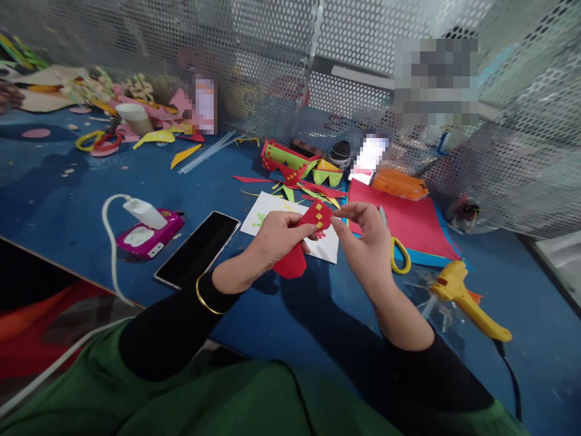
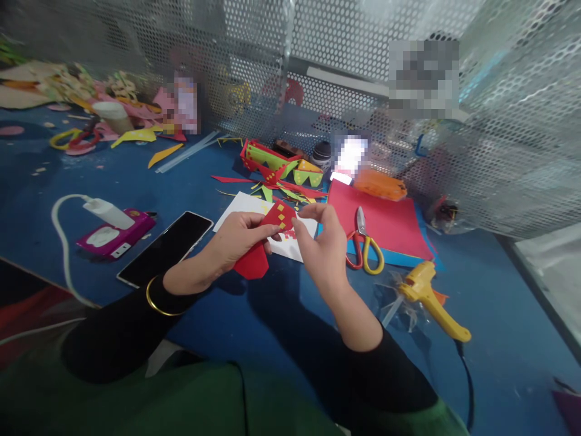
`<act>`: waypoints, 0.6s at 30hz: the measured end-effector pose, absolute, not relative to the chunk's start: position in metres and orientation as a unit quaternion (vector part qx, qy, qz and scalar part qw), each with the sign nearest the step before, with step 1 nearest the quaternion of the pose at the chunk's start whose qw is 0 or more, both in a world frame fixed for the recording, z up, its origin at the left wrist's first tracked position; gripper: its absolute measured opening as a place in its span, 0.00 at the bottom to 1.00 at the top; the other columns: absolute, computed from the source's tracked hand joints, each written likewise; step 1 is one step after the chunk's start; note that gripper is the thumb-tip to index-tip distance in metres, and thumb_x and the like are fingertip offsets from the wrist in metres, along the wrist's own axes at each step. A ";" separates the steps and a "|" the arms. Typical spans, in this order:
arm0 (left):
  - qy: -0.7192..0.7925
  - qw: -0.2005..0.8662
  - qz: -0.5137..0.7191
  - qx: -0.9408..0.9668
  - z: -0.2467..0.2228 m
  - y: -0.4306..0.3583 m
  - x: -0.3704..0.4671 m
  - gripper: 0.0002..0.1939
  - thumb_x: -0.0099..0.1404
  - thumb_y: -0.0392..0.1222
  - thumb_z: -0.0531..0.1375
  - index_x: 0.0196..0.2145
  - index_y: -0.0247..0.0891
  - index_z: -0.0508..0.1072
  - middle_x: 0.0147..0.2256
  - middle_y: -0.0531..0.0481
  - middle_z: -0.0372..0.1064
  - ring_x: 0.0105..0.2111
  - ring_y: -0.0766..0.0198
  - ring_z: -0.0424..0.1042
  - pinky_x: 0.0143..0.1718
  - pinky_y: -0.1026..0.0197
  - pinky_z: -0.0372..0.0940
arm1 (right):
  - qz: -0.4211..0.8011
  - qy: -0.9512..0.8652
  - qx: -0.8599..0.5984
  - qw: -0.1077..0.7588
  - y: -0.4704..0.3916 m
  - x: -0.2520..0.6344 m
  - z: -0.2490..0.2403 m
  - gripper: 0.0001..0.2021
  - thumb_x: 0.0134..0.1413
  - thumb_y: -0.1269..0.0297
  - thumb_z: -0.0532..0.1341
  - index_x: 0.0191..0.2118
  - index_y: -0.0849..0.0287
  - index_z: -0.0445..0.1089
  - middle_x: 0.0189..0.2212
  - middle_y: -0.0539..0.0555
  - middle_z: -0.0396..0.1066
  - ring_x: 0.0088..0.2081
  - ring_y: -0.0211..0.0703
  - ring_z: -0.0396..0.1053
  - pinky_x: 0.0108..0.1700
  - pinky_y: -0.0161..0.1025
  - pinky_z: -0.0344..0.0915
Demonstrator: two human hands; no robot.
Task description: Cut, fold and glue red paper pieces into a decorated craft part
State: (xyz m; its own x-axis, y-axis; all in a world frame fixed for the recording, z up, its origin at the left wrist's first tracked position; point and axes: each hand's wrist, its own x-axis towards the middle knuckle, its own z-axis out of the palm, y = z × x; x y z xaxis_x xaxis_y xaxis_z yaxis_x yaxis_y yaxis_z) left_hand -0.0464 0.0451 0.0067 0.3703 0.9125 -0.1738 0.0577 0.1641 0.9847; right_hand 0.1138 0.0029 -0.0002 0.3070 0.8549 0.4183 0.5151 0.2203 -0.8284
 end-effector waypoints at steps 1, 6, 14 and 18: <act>0.445 0.620 0.341 0.548 0.007 0.045 -0.046 0.09 0.62 0.40 0.65 0.26 0.35 0.77 0.26 0.49 0.76 0.19 0.70 0.70 0.23 0.67 0.63 | 0.211 -0.535 -0.601 0.555 0.004 0.113 -0.001 0.10 0.53 0.61 0.66 0.41 0.53 0.67 0.35 0.52 0.75 0.42 0.47 0.75 0.47 0.49 0.69; 0.432 0.614 0.342 0.564 0.005 0.045 -0.047 0.09 0.63 0.40 0.64 0.27 0.35 0.77 0.27 0.49 0.77 0.19 0.71 0.71 0.23 0.68 0.64 | 0.389 -0.446 -0.568 0.572 0.007 0.110 -0.003 0.19 0.45 0.60 0.71 0.43 0.55 0.67 0.28 0.48 0.74 0.33 0.43 0.75 0.39 0.44 0.70; 0.436 0.600 0.331 0.583 0.007 0.043 -0.047 0.09 0.64 0.38 0.62 0.27 0.35 0.76 0.27 0.50 0.76 0.19 0.71 0.71 0.23 0.68 0.63 | 0.404 -0.438 -0.562 0.574 0.006 0.108 -0.010 0.22 0.44 0.61 0.72 0.45 0.56 0.68 0.30 0.49 0.76 0.34 0.43 0.75 0.40 0.43 0.71; 0.438 0.594 0.329 0.589 0.008 0.043 -0.047 0.09 0.64 0.38 0.62 0.26 0.35 0.76 0.26 0.50 0.76 0.20 0.70 0.71 0.23 0.68 0.64 | 0.412 -0.434 -0.556 0.576 0.007 0.108 -0.013 0.22 0.43 0.61 0.72 0.45 0.55 0.68 0.30 0.49 0.76 0.34 0.43 0.76 0.40 0.44 0.71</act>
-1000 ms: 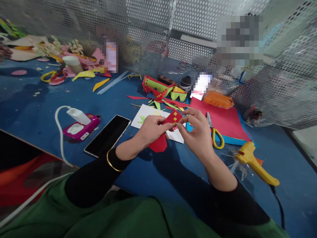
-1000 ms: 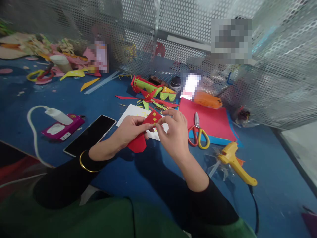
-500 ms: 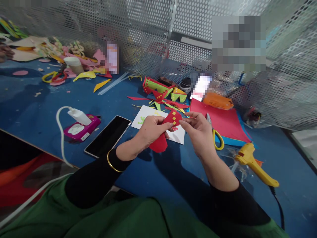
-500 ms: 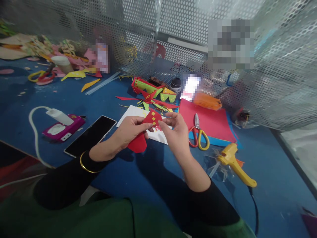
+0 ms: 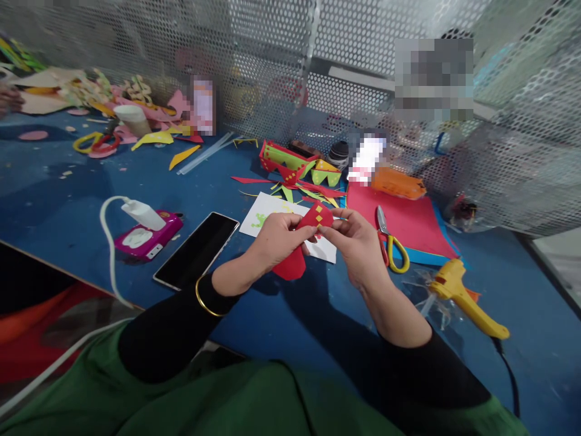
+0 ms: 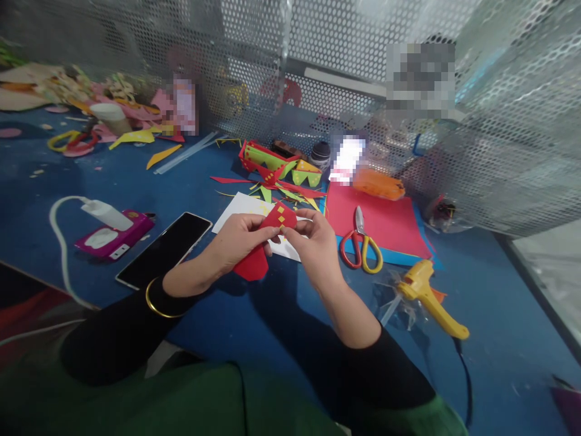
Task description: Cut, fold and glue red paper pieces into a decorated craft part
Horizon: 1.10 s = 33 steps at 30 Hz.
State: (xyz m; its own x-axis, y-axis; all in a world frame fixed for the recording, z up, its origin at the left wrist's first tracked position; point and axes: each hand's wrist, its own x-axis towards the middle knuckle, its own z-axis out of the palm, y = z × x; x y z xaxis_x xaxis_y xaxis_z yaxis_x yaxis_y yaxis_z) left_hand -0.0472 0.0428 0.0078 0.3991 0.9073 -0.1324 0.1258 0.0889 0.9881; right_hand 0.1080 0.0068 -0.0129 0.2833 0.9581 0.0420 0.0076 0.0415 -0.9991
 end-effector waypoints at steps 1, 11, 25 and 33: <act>0.438 0.594 0.330 0.588 0.008 0.043 -0.047 0.09 0.64 0.38 0.62 0.26 0.35 0.76 0.26 0.50 0.76 0.20 0.70 0.71 0.23 0.68 0.64 | 0.414 -0.432 -0.555 0.579 0.007 0.108 -0.013 0.22 0.43 0.61 0.72 0.45 0.55 0.68 0.29 0.48 0.76 0.34 0.43 0.76 0.40 0.44 0.72; 0.446 0.626 0.345 0.538 0.007 0.046 -0.047 0.09 0.65 0.37 0.63 0.26 0.36 0.76 0.24 0.52 0.76 0.20 0.70 0.71 0.26 0.67 0.66 | 0.434 -0.391 -0.543 0.603 0.009 0.111 -0.004 0.20 0.37 0.62 0.73 0.39 0.55 0.69 0.29 0.50 0.78 0.34 0.46 0.77 0.40 0.46 0.73; 0.439 0.607 0.334 0.573 0.007 0.045 -0.048 0.10 0.64 0.37 0.62 0.25 0.36 0.76 0.22 0.51 0.74 0.20 0.69 0.71 0.25 0.67 0.66 | 0.440 -0.392 -0.527 0.612 0.009 0.108 -0.006 0.17 0.38 0.63 0.74 0.36 0.56 0.72 0.29 0.49 0.78 0.31 0.43 0.76 0.38 0.43 0.72; 0.439 0.602 0.345 0.571 0.007 0.045 -0.049 0.11 0.64 0.39 0.62 0.25 0.36 0.76 0.21 0.53 0.73 0.19 0.71 0.69 0.23 0.68 0.64 | 0.437 -0.396 -0.526 0.612 0.009 0.113 -0.005 0.14 0.45 0.57 0.72 0.36 0.57 0.74 0.30 0.50 0.77 0.34 0.43 0.75 0.41 0.43 0.71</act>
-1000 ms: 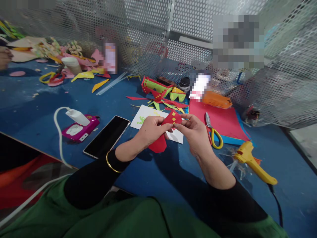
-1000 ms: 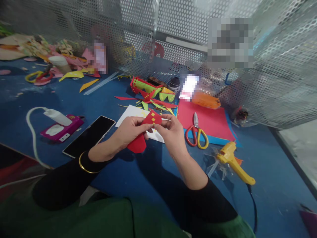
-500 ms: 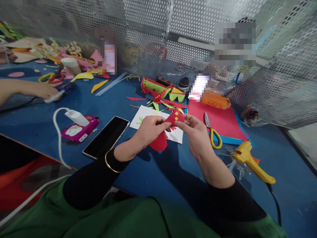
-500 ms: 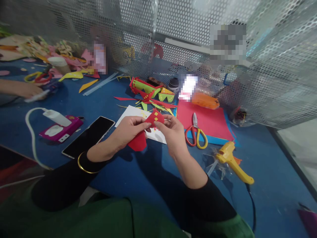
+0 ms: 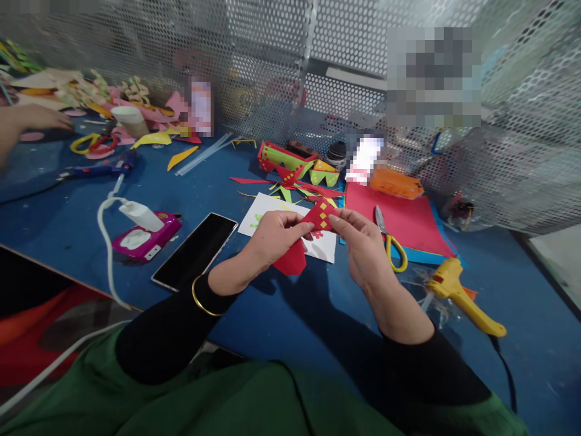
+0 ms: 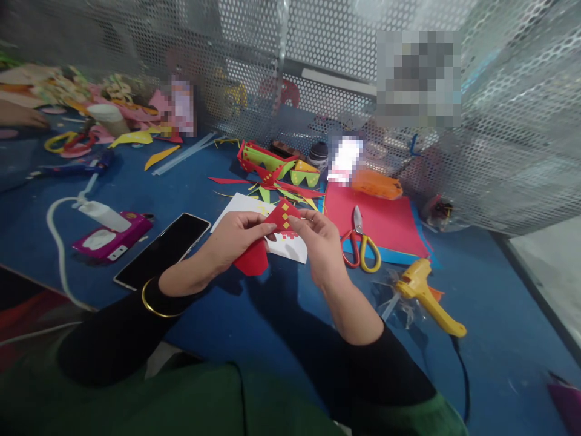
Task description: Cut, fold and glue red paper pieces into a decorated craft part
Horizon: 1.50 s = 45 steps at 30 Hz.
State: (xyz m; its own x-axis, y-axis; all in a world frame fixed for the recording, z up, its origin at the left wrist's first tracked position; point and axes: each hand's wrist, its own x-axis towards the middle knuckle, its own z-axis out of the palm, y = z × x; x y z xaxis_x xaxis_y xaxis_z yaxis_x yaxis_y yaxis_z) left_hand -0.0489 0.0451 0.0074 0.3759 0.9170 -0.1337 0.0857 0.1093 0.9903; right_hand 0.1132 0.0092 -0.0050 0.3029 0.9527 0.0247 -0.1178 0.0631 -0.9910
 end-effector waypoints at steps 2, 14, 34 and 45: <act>0.441 0.604 0.346 0.567 0.008 0.045 -0.048 0.10 0.65 0.38 0.62 0.25 0.36 0.76 0.20 0.53 0.73 0.19 0.71 0.69 0.23 0.68 0.64 | 0.439 -0.404 -0.524 0.608 0.009 0.112 -0.006 0.15 0.44 0.58 0.73 0.37 0.56 0.74 0.32 0.51 0.78 0.35 0.43 0.76 0.42 0.44 0.71; 0.444 0.612 0.342 0.559 0.008 0.045 -0.048 0.11 0.65 0.36 0.62 0.24 0.36 0.75 0.20 0.53 0.73 0.18 0.71 0.69 0.23 0.68 0.64 | 0.452 -0.392 -0.518 0.611 0.009 0.119 0.000 0.13 0.44 0.59 0.72 0.36 0.58 0.76 0.32 0.52 0.78 0.36 0.43 0.76 0.41 0.43 0.71; 0.448 0.616 0.341 0.551 0.010 0.046 -0.049 0.11 0.65 0.36 0.62 0.24 0.36 0.75 0.19 0.54 0.72 0.17 0.72 0.68 0.22 0.70 0.62 | 0.431 -0.405 -0.550 0.590 0.010 0.116 -0.003 0.20 0.37 0.61 0.75 0.39 0.57 0.72 0.27 0.48 0.75 0.33 0.43 0.75 0.40 0.44 0.72; 0.445 0.617 0.320 0.564 0.011 0.044 -0.049 0.10 0.65 0.38 0.62 0.25 0.36 0.76 0.20 0.52 0.73 0.19 0.69 0.71 0.24 0.67 0.65 | 0.442 -0.411 -0.524 0.601 0.009 0.113 -0.004 0.17 0.40 0.60 0.75 0.38 0.57 0.74 0.31 0.51 0.79 0.34 0.44 0.77 0.43 0.45 0.73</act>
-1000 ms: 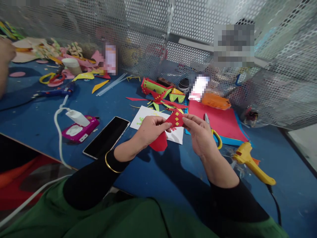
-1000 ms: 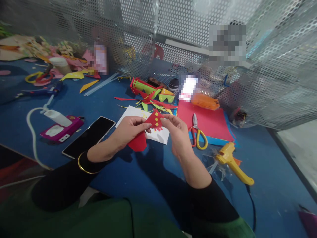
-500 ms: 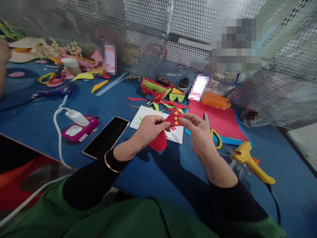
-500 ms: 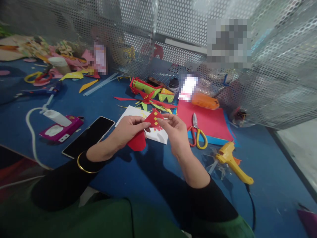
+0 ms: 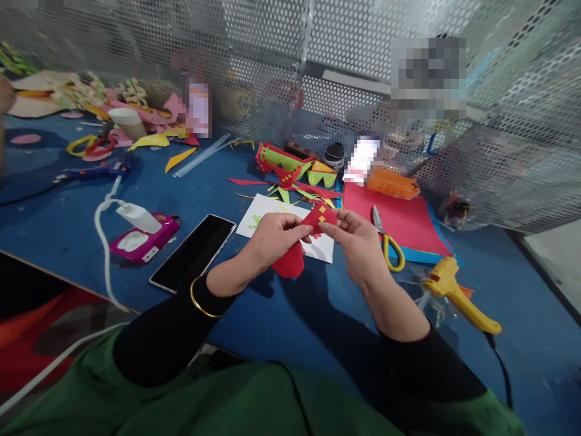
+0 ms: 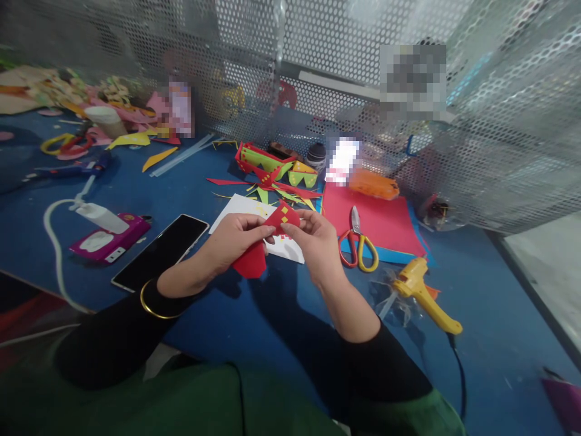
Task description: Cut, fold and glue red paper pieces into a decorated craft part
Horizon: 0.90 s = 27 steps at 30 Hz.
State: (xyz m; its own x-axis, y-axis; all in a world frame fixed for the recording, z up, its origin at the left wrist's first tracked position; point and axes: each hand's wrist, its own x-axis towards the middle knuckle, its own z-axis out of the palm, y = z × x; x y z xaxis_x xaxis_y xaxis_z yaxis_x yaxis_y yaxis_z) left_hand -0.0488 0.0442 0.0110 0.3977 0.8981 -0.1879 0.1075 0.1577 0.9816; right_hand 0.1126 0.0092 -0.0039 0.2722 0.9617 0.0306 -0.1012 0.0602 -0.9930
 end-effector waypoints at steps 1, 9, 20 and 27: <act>0.446 0.615 0.320 0.567 0.011 0.044 -0.049 0.10 0.65 0.37 0.62 0.25 0.36 0.76 0.20 0.52 0.73 0.19 0.69 0.71 0.24 0.67 0.65 | 0.439 -0.411 -0.528 0.600 0.009 0.112 -0.005 0.18 0.40 0.60 0.74 0.38 0.57 0.74 0.31 0.51 0.79 0.34 0.44 0.77 0.43 0.45 0.73; 0.448 0.605 0.330 0.569 0.010 0.044 -0.049 0.11 0.65 0.39 0.62 0.24 0.36 0.75 0.20 0.52 0.72 0.19 0.68 0.71 0.23 0.67 0.64 | 0.418 -0.433 -0.537 0.591 0.010 0.118 -0.004 0.17 0.47 0.52 0.72 0.40 0.57 0.75 0.33 0.52 0.79 0.38 0.46 0.77 0.43 0.45 0.72; 0.432 0.624 0.303 0.577 0.009 0.043 -0.048 0.10 0.63 0.38 0.62 0.24 0.36 0.75 0.21 0.51 0.73 0.18 0.69 0.70 0.23 0.67 0.66 | 0.391 -0.428 -0.563 0.589 0.009 0.114 -0.004 0.15 0.49 0.52 0.70 0.38 0.57 0.74 0.28 0.49 0.75 0.31 0.40 0.71 0.38 0.41 0.68; 0.425 0.616 0.294 0.594 0.008 0.044 -0.050 0.10 0.62 0.40 0.62 0.24 0.38 0.76 0.20 0.51 0.72 0.19 0.67 0.70 0.24 0.65 0.65 | 0.251 -0.494 -0.584 0.593 0.010 0.130 0.003 0.14 0.55 0.51 0.67 0.42 0.55 0.74 0.41 0.55 0.77 0.46 0.48 0.74 0.51 0.48 0.68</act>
State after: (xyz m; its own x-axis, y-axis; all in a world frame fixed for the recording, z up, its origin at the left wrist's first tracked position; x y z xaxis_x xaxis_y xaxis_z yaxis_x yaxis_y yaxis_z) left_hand -0.0498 0.0439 0.0078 0.4658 0.8674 -0.1753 0.1435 0.1214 0.9822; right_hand 0.1298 0.0095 0.0029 0.3857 0.8752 0.2921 0.2795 0.1909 -0.9410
